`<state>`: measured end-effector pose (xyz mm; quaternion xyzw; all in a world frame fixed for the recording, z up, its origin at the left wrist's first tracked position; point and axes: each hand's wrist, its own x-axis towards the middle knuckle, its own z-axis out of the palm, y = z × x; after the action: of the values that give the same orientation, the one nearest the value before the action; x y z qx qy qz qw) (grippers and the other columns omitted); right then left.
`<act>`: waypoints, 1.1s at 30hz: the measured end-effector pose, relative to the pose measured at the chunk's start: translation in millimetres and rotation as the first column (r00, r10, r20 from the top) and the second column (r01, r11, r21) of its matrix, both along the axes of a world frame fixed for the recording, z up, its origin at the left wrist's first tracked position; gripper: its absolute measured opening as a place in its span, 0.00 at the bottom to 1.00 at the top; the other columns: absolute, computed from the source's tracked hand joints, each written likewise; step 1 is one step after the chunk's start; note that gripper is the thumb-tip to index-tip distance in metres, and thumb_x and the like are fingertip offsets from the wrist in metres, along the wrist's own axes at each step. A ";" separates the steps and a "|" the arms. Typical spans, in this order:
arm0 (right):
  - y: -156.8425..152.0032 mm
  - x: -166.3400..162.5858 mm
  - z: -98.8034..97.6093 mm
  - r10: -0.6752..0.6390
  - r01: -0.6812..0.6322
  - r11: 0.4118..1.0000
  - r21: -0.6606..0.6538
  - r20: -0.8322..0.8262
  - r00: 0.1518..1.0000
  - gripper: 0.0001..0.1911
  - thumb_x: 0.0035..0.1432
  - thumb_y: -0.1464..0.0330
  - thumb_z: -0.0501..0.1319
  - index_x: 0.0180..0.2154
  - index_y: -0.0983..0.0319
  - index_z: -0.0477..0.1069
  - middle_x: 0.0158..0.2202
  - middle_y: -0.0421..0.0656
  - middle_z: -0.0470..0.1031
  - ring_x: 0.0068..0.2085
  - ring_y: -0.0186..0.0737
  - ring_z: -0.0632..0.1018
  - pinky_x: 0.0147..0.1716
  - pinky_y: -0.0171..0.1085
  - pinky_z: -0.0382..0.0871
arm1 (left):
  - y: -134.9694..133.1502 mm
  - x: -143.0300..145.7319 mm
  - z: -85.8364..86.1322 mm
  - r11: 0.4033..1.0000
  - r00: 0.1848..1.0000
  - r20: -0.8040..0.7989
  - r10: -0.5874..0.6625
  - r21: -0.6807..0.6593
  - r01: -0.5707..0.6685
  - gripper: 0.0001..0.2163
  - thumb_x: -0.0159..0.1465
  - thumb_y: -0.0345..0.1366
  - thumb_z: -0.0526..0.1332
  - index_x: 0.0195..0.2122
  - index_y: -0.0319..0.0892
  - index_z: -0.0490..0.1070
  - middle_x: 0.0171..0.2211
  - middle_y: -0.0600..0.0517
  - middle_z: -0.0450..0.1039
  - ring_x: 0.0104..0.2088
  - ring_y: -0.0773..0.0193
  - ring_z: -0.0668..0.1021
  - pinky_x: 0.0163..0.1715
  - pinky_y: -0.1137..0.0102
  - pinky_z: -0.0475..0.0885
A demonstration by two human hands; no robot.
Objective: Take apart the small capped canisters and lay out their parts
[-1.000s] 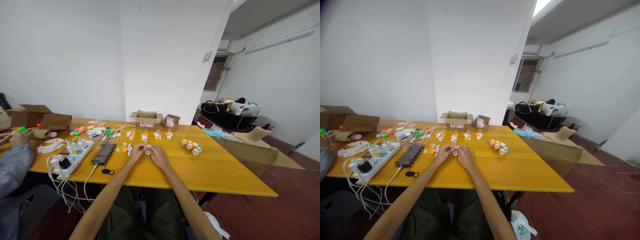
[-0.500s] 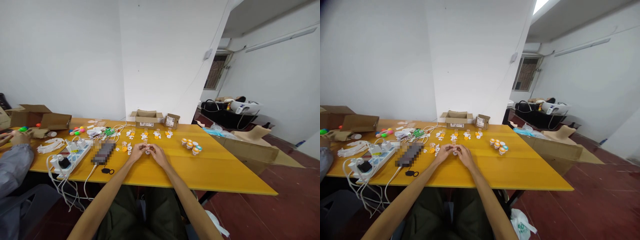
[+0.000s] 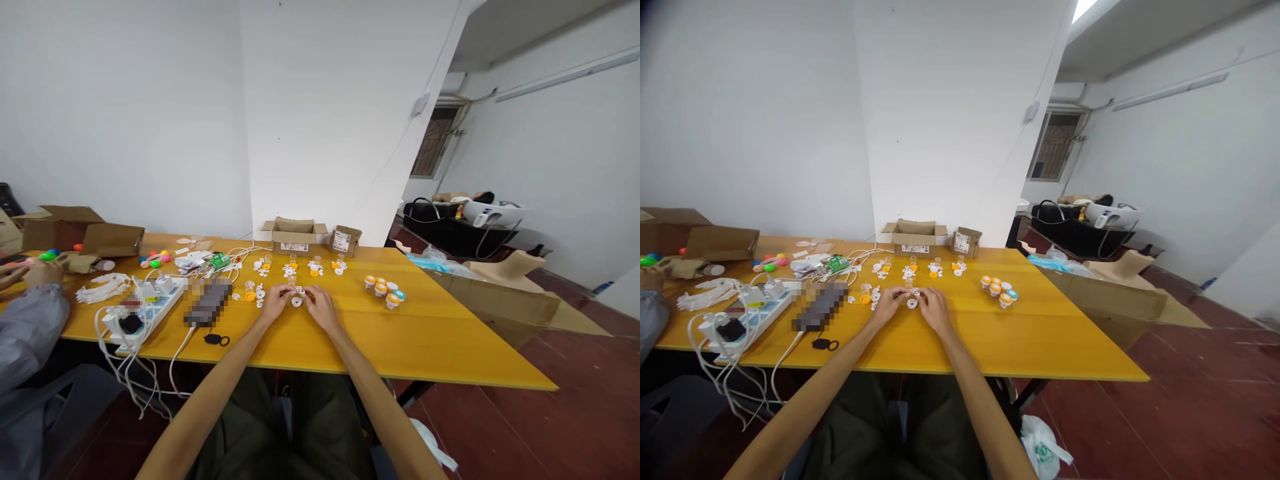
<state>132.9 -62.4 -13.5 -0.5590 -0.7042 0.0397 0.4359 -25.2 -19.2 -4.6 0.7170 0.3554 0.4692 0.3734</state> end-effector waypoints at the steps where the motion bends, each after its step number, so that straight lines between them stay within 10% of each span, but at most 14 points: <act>1: 0.5 0.1 -0.3 -0.023 0.023 1.000 -0.014 0.016 1.000 0.10 0.59 0.72 0.56 0.36 0.58 0.77 0.34 0.43 0.78 0.38 0.42 0.77 0.40 0.38 0.68 | 0.7 -0.4 -0.3 0.999 0.999 -0.019 0.029 0.021 -0.029 0.06 0.57 0.36 0.63 0.28 0.43 0.79 0.31 0.51 0.80 0.35 0.58 0.79 0.41 0.64 0.73; 19: -2.8 -5.7 0.3 -0.173 0.203 0.976 -0.076 0.294 0.940 0.12 0.60 0.74 0.56 0.35 0.55 0.77 0.36 0.47 0.77 0.42 0.48 0.73 0.41 0.42 0.60 | 6.9 -1.5 -11.4 0.995 0.988 -0.123 0.090 0.049 -0.085 0.09 0.54 0.24 0.60 0.28 0.44 0.78 0.27 0.52 0.79 0.34 0.57 0.79 0.40 0.64 0.73; 33: -6.9 -7.6 3.3 -0.169 0.213 0.975 -0.070 0.397 0.902 0.15 0.60 0.77 0.54 0.40 0.56 0.76 0.38 0.49 0.76 0.43 0.48 0.72 0.42 0.42 0.59 | -8.2 1.1 -3.4 0.980 0.963 -0.257 0.082 0.196 -0.031 0.06 0.51 0.33 0.68 0.31 0.45 0.76 0.35 0.51 0.73 0.41 0.55 0.76 0.47 0.61 0.71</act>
<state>125.4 -69.3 -10.2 -0.6455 -0.7150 -0.0755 0.2577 -24.1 -27.4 -8.0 0.7949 0.3760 0.4118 0.2389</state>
